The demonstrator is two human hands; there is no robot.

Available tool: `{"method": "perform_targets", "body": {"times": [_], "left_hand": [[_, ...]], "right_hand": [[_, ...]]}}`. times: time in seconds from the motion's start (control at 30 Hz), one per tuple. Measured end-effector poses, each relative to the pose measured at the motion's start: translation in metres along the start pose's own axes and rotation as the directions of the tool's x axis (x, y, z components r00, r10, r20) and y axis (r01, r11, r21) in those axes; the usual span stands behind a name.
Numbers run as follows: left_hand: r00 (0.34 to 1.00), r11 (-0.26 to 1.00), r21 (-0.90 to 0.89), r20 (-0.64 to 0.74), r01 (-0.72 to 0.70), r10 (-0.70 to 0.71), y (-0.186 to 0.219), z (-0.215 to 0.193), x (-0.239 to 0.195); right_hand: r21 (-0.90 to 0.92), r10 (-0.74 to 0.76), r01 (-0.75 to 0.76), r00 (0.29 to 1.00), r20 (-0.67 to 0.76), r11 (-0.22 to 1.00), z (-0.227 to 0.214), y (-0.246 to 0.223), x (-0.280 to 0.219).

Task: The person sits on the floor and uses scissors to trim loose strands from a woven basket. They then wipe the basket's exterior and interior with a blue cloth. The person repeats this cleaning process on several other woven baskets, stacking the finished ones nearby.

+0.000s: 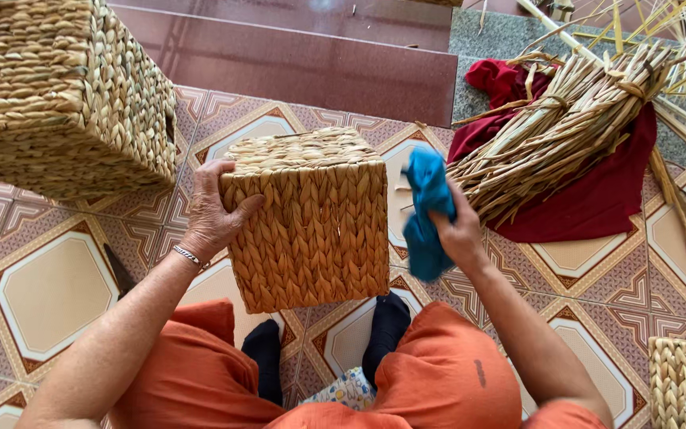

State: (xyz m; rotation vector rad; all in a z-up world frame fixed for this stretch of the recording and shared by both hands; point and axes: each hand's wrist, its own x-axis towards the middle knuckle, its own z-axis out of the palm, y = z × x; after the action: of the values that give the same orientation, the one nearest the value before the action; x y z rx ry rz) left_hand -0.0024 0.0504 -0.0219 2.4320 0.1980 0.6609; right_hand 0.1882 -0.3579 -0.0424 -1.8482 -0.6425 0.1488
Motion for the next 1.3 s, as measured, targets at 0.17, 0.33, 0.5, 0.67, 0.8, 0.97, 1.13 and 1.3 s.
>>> {"method": "perform_targets", "body": {"times": [0.17, 0.33, 0.5, 0.67, 0.8, 0.97, 1.13, 1.3], "left_hand": [[0.991, 0.991, -0.034, 0.036, 0.130, -0.129, -0.006, -0.009, -0.006], [0.953, 0.951, -0.063, 0.045, 0.301, -0.299, -0.005, 0.003, 0.000], [0.900, 0.830, -0.382, 0.015, 0.407, -0.435, -0.004, 0.004, 0.016], [0.671, 0.529, -0.510, 0.137, 0.678, -0.729, -0.027, 0.020, 0.034], [0.593, 0.333, -0.632, 0.252, 0.699, -0.765, -0.031, 0.023, 0.036], [0.688, 0.277, -0.847, 0.135, 0.454, -0.713, -0.043, 0.022, 0.036], [0.712, 0.338, -0.848, 0.064, 0.409, -0.700, -0.015, 0.022, 0.036], [0.772, 0.566, -0.525, 0.438, 0.636, -0.460, 0.036, 0.046, 0.017]], "right_hand": [[-0.293, -0.460, 0.457, 0.886, 0.062, 0.840, 0.058, -0.036, 0.007], [-0.308, -0.405, 0.513, 0.843, 0.354, 0.801, 0.030, -0.012, -0.061], [-0.438, 0.016, 0.277, 0.830, 0.557, 0.855, 0.000, 0.033, -0.095], [0.071, 0.175, -0.181, 0.981, 0.087, 0.981, 0.016, 0.044, -0.031], [0.068, 0.066, -0.074, 0.991, 0.113, 0.995, 0.059, 0.012, 0.003], [0.252, 0.066, -0.107, 0.984, 0.165, 0.962, 0.060, -0.007, 0.031], [0.122, -0.168, 0.162, 0.985, 0.044, 0.979, 0.048, 0.003, 0.076], [0.056, 0.310, -0.308, 0.950, -0.033, 0.950, 0.022, 0.035, 0.115]]}}
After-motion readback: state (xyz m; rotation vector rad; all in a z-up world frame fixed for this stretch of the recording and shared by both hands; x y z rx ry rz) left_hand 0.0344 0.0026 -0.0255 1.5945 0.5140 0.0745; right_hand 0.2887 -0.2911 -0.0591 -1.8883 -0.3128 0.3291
